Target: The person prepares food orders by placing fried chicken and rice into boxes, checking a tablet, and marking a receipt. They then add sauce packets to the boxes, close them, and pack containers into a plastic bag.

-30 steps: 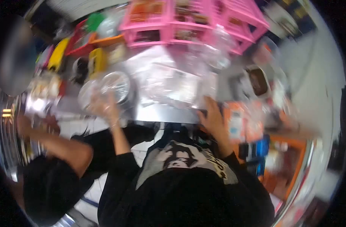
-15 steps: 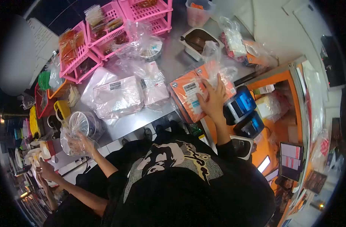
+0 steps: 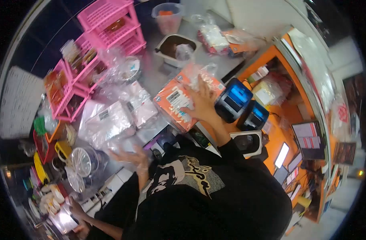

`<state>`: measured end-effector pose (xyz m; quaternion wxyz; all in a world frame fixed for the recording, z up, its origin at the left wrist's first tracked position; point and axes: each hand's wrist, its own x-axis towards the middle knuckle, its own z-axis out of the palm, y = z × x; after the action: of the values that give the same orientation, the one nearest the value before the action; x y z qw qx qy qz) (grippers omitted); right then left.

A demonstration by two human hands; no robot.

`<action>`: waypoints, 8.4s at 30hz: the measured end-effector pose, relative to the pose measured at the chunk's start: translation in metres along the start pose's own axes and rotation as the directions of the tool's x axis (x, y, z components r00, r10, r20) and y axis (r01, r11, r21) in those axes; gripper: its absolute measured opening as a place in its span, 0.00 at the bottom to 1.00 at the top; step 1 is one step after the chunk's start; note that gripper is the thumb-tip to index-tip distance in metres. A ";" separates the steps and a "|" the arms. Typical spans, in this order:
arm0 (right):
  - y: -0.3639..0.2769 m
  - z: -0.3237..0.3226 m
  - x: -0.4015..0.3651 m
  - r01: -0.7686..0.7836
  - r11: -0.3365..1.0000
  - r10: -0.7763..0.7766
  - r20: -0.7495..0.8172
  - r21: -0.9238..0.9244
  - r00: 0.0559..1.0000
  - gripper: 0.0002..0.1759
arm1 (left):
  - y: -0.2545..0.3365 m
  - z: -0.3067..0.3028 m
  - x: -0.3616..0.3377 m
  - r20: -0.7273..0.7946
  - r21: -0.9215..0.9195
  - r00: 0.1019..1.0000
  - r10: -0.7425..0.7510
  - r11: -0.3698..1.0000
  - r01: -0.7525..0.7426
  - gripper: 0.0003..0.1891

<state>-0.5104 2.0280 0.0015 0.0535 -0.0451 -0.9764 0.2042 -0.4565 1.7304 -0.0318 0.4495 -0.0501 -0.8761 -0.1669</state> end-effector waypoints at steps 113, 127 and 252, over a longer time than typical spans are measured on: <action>0.023 -0.156 -0.314 -0.087 0.193 -0.492 0.173 0.977 0.853 0.29 | -0.074 -0.226 -0.409 0.734 0.308 0.249 -0.631 0.637 0.707 0.15; -0.545 0.041 -0.584 0.108 0.220 -0.974 0.224 0.970 -0.020 0.22 | -0.087 -0.623 -0.802 -0.027 0.350 -0.187 -0.982 -0.185 0.918 0.09; -0.898 0.492 -0.376 -0.008 -0.571 0.263 0.192 0.821 0.946 0.16 | -0.829 -0.429 -0.116 0.692 -0.502 0.566 0.448 0.862 -0.070 0.14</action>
<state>-0.2579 0.9736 -0.1163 0.1051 -0.1332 -0.2578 0.9512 -0.2547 0.8141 -0.0981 0.0142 -0.3454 -0.9067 -0.2418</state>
